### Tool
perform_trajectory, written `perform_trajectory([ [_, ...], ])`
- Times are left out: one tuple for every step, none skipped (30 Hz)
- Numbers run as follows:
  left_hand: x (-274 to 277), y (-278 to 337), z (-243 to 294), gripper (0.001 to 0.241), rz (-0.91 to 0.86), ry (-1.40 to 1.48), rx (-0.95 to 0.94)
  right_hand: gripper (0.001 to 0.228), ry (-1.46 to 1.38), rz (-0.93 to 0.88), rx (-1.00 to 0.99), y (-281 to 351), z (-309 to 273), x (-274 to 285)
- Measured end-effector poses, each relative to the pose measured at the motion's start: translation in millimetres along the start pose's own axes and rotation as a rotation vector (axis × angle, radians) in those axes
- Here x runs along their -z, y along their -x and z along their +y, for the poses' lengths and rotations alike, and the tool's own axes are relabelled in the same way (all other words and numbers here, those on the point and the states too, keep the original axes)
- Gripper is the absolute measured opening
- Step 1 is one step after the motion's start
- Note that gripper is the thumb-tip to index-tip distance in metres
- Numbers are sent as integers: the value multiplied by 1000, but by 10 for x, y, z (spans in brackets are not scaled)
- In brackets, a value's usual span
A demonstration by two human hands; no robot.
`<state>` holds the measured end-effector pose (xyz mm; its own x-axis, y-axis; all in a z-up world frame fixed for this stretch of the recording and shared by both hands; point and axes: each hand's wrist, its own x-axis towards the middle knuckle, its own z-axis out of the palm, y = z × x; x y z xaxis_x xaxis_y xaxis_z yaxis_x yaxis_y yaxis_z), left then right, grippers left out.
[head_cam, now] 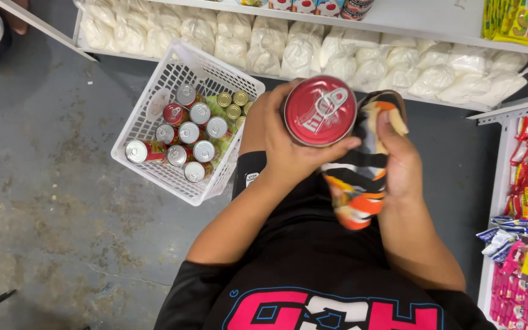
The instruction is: The person wipes canned goods clean with a cloth, then places them onto a shelf, rotating each can by hand to wipe its entire surface.
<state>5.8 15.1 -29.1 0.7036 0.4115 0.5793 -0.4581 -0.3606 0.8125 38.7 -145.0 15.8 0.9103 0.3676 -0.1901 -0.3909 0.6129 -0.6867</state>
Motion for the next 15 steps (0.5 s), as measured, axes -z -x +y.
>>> perform_trajectory([
  [-20,61,1,117,0,-3,-1,39,-2,-2,-1,-21,21,-19],
  [-39,128,-1,112,-55,216,45,36,45,34,36,-37,47,-34],
  [-61,193,-1,107,-108,436,93,33,93,70,73,-54,70,-49],
  [-54,146,32,107,-114,438,88,33,90,70,80,-88,195,117],
  [-49,98,65,111,-135,330,37,31,111,113,43,-125,317,283],
  [-50,59,98,115,-154,226,-12,29,133,158,6,-159,440,456],
  [-29,-6,67,115,-160,230,-16,29,131,160,13,-137,417,417],
  [-16,-70,47,110,-136,143,52,28,136,186,-83,-112,382,378],
  [-2,-134,28,105,-111,55,120,28,141,211,-179,-84,348,338],
  [30,-77,-27,105,-115,52,115,28,136,209,-176,-62,266,233],
  [61,-24,-83,103,-119,115,151,28,195,203,-135,-41,182,128],
  [70,-10,-157,102,-126,182,177,28,254,195,-82,-50,78,24],
  [49,-6,-121,102,-133,183,164,28,249,191,-69,-134,50,3],
  [47,58,-60,102,-191,278,118,29,198,221,-70,-164,40,-7],
  [46,126,-4,102,-249,374,73,29,147,251,-70,-193,34,-11],
])
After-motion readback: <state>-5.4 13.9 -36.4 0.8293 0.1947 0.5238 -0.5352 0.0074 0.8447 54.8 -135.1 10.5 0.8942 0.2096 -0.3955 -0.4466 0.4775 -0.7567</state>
